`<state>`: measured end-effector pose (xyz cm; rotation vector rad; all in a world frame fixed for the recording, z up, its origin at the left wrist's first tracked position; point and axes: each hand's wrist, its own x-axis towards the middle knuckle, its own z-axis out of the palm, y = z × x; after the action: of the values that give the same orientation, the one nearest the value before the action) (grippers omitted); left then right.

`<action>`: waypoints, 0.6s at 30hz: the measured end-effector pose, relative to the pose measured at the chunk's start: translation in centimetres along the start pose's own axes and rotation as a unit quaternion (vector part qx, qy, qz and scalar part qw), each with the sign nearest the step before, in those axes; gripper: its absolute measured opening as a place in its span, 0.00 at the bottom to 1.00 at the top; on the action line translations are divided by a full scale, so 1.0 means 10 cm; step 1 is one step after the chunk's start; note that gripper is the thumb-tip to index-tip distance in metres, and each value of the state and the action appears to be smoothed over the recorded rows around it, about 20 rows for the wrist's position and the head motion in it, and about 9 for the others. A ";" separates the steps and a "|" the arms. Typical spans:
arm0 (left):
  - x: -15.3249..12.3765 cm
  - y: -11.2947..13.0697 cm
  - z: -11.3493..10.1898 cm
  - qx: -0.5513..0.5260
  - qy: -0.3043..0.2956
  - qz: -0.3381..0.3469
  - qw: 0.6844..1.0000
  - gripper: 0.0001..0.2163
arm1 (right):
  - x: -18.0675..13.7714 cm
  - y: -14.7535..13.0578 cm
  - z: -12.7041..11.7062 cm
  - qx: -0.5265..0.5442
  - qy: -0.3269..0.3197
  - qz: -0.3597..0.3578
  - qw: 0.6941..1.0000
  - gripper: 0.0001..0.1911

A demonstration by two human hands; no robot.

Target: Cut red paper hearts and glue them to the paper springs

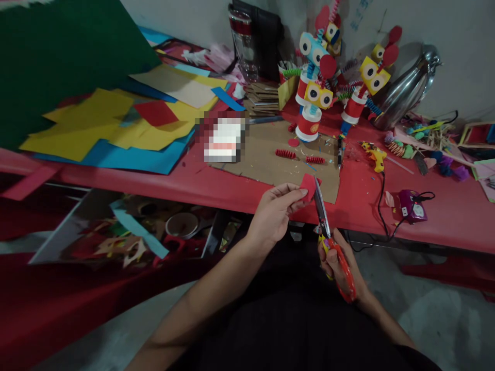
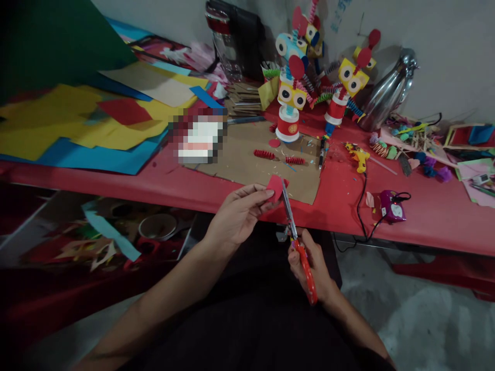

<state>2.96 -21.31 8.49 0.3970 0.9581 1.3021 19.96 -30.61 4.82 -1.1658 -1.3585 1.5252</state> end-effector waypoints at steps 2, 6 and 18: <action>0.00 0.00 0.00 -0.004 0.001 0.003 1.000 0.15 | 0.00 0.00 0.00 0.003 -0.003 0.002 1.000 0.25; -0.01 0.01 -0.01 0.027 -0.020 0.014 0.999 0.14 | -0.01 -0.01 0.01 -0.006 0.008 0.003 1.000 0.24; -0.03 -0.02 -0.02 0.074 -0.052 0.003 0.996 0.12 | 0.01 0.00 -0.03 -0.004 0.023 -0.005 1.000 0.24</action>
<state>2.92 -21.73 8.33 0.5775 0.9697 1.2079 20.19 -30.45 4.81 -1.1895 -1.3391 1.4784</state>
